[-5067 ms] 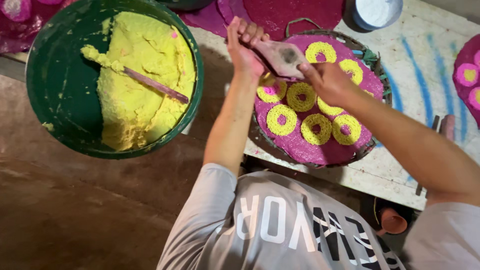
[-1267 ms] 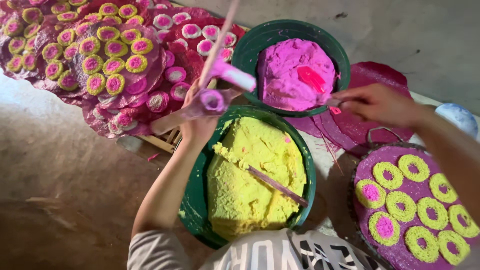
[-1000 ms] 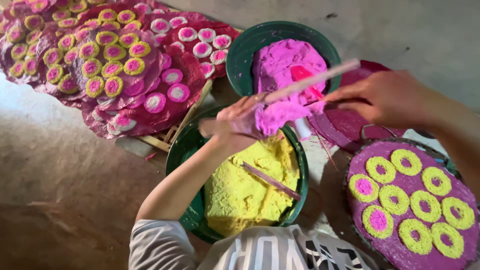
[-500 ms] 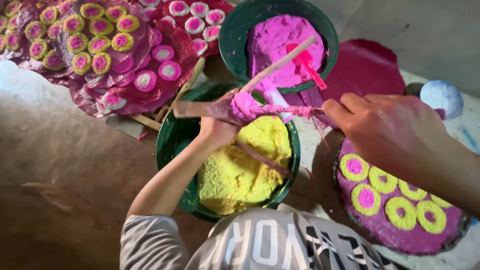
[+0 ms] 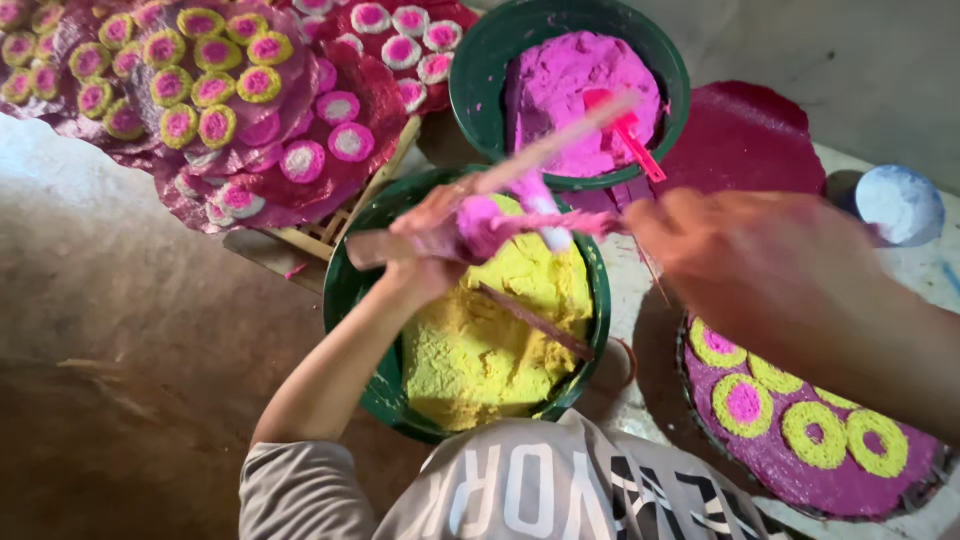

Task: The person uses a mold to press yellow paste into circular patterns onto a pink base, repeatedly refilling the mold from a bucket.

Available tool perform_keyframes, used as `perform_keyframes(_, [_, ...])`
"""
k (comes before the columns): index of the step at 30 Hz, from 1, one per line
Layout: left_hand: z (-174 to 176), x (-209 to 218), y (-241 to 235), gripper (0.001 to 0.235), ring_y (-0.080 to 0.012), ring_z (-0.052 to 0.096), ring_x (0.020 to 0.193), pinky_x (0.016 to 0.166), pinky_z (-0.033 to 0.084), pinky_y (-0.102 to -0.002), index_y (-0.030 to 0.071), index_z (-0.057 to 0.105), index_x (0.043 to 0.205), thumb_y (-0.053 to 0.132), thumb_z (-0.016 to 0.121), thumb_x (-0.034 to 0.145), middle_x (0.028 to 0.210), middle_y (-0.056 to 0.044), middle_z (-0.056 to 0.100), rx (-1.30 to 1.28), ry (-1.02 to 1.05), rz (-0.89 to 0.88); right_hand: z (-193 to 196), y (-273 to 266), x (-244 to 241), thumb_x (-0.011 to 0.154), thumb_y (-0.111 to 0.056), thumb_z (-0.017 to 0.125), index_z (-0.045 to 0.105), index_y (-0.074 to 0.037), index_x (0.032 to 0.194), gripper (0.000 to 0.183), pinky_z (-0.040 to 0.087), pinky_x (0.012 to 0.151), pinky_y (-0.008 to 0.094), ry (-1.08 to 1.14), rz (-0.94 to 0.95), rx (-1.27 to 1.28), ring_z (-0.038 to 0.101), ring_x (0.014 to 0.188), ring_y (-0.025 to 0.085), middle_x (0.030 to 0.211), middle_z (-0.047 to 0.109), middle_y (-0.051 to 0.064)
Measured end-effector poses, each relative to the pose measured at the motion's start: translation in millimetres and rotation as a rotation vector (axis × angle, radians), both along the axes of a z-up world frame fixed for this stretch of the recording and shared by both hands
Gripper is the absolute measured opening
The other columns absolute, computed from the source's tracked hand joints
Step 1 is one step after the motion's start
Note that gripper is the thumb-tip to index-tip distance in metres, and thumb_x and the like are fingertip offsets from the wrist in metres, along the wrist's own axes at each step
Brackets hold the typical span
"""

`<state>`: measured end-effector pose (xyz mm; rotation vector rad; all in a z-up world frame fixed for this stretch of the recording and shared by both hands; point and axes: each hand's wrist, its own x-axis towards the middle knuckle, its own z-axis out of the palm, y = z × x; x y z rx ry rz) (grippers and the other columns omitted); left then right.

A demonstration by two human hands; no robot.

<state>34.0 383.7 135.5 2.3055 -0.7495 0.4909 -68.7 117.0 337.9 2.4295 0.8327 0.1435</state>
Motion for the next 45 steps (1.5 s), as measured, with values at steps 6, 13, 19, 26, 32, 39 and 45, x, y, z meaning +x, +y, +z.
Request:
perform_keyframes(6, [8,-12,-23,0.051,-0.0323,0.061,0.123,0.102,0.050,-0.043,0.013,0.063,0.131,0.033,0.078,0.087,0.135,-0.013,0.064,-0.007,0.257,-0.050,-67,62,24,0.087,-0.016,0.058,0.066,-0.004,0.111,0.029,0.056,0.049,0.029,-0.042,0.185,0.013,0.071,0.059,0.017,0.078,0.068,0.005])
perform_keyframes(13, [-8,10,24,0.032,-0.0235,0.074,0.109,0.093,0.060,-0.039,0.019,0.068,0.124,0.026,0.076,0.094,0.121,-0.005,0.073,-0.300,0.323,0.198,-45,1,2,0.092,-0.009,0.061,0.065,-0.004,0.129,0.037,0.056,0.052,0.038,0.084,-0.135,0.438,0.072,0.066,0.025,0.100,0.074,0.010])
perform_keyframes(19, [-33,52,4,0.028,-0.0256,0.066,0.123,0.111,0.056,-0.046,0.021,0.061,0.120,0.020,0.074,0.096,0.119,-0.003,0.069,-0.117,-0.319,0.186,-159,45,58,0.101,-0.006,0.059,0.057,0.004,0.140,0.040,0.058,0.093,0.044,0.175,0.116,1.301,0.071,0.110,0.039,0.129,0.067,0.026])
perform_keyframes(26, [-42,54,28,0.040,-0.0374,0.058,0.122,0.091,0.056,-0.049,0.018,0.061,0.118,0.028,0.076,0.083,0.142,-0.025,0.047,0.020,-0.357,0.275,-214,25,35,0.099,-0.007,0.059,0.061,-0.004,0.142,0.044,0.053,0.065,0.035,0.708,-0.252,1.357,0.057,0.065,0.020,0.103,0.079,0.014])
perform_keyframes(32, [-8,47,6,0.056,-0.0354,0.067,0.107,0.075,0.060,-0.041,0.015,0.056,0.138,0.030,0.070,0.086,0.161,-0.037,0.027,0.049,-0.220,0.331,-223,38,83,0.108,-0.013,0.054,0.056,-0.006,0.151,0.044,0.043,0.060,0.036,0.678,-0.454,1.617,0.048,0.068,0.014,0.084,0.062,0.016])
perform_keyframes(39, [-38,86,44,0.059,-0.0262,0.071,0.085,0.058,0.054,-0.037,0.007,0.044,0.147,0.027,0.065,0.096,0.118,-0.014,0.071,-0.156,0.314,0.564,-255,25,73,0.104,-0.010,0.060,0.062,0.000,0.138,0.035,0.053,0.076,0.033,0.625,-0.155,1.480,0.062,0.092,0.011,0.108,0.067,0.004])
perform_keyframes(45, [-37,96,63,0.032,-0.0162,0.061,0.076,0.061,0.046,-0.032,0.000,0.067,0.116,0.008,0.069,0.086,0.094,-0.006,0.066,-1.032,0.380,0.015,-188,-30,169,0.110,-0.025,0.053,0.055,-0.002,0.140,0.037,0.052,0.072,0.038,0.741,-0.431,1.325,0.064,0.082,0.020,0.091,0.067,0.009])
